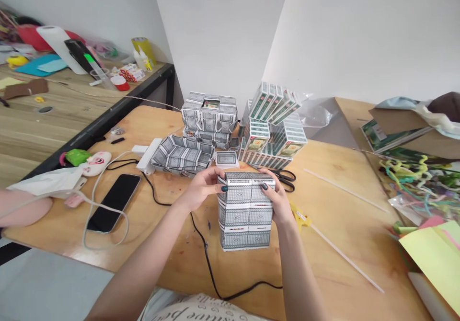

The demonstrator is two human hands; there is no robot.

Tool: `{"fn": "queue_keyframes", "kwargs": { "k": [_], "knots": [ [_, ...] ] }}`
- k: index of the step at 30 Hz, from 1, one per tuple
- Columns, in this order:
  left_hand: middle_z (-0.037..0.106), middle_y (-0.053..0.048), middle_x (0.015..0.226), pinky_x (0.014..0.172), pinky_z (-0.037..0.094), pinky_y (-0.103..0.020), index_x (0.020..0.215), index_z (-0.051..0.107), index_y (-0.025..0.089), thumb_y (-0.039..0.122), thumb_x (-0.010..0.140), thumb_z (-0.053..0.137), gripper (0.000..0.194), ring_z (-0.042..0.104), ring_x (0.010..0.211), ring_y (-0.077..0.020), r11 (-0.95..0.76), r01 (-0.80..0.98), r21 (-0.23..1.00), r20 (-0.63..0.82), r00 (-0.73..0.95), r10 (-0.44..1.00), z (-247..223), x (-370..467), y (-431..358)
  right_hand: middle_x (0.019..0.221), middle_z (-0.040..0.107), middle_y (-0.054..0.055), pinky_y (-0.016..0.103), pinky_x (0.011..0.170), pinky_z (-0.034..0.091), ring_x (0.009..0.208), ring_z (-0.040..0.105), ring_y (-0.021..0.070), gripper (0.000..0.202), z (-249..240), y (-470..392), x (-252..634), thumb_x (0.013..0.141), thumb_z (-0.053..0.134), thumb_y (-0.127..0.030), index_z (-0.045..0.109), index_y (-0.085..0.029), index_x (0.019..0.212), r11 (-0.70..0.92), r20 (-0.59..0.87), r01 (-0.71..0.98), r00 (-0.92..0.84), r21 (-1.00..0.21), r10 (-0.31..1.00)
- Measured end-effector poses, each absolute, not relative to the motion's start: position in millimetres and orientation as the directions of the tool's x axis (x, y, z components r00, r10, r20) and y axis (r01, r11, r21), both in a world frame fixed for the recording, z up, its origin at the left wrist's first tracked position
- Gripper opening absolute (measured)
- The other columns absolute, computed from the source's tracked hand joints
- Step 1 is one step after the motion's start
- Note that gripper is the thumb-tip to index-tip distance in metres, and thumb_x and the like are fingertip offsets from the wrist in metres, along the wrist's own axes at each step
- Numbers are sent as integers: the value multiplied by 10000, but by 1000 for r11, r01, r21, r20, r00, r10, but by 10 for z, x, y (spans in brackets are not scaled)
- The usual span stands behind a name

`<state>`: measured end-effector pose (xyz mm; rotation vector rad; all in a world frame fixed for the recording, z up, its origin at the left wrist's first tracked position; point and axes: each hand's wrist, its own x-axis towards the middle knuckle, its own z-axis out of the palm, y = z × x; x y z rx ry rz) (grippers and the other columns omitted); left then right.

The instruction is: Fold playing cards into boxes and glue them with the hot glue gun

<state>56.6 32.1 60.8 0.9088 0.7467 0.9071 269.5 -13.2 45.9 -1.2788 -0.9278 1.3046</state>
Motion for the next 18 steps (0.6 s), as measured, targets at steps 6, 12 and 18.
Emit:
{"fn": "queue_keyframes", "kwargs": {
  "k": [6, 12, 18],
  "knots": [
    [577, 26, 710, 587, 386, -199, 745, 557, 154, 163, 543, 817, 329, 518, 659, -96, 322, -277, 905, -187, 419, 888, 636, 574, 314, 887, 620, 2, 282, 629, 457, 709, 577, 182, 498, 462, -135, 2670, 642, 685, -449, 543, -274, 1086, -150, -179, -229, 111, -962, 978],
    [571, 38, 686, 563, 379, -193, 735, 540, 162, 184, 524, 820, 351, 517, 635, -90, 379, -271, 885, -254, 401, 880, 639, 599, 335, 880, 630, -6, 284, 651, 456, 725, 593, 187, 479, 518, -112, 2633, 620, 705, -434, 561, -258, 1042, -143, -192, -294, 144, -945, 971],
    [582, 33, 679, 504, 337, -184, 748, 552, 163, 202, 519, 819, 354, 517, 578, -86, 413, -237, 879, -316, 358, 879, 608, 594, 394, 886, 634, -1, 304, 700, 475, 771, 604, 199, 487, 479, -92, 2585, 667, 658, -536, 520, -255, 1042, -227, -243, -130, 129, -965, 961]
  ]
}}
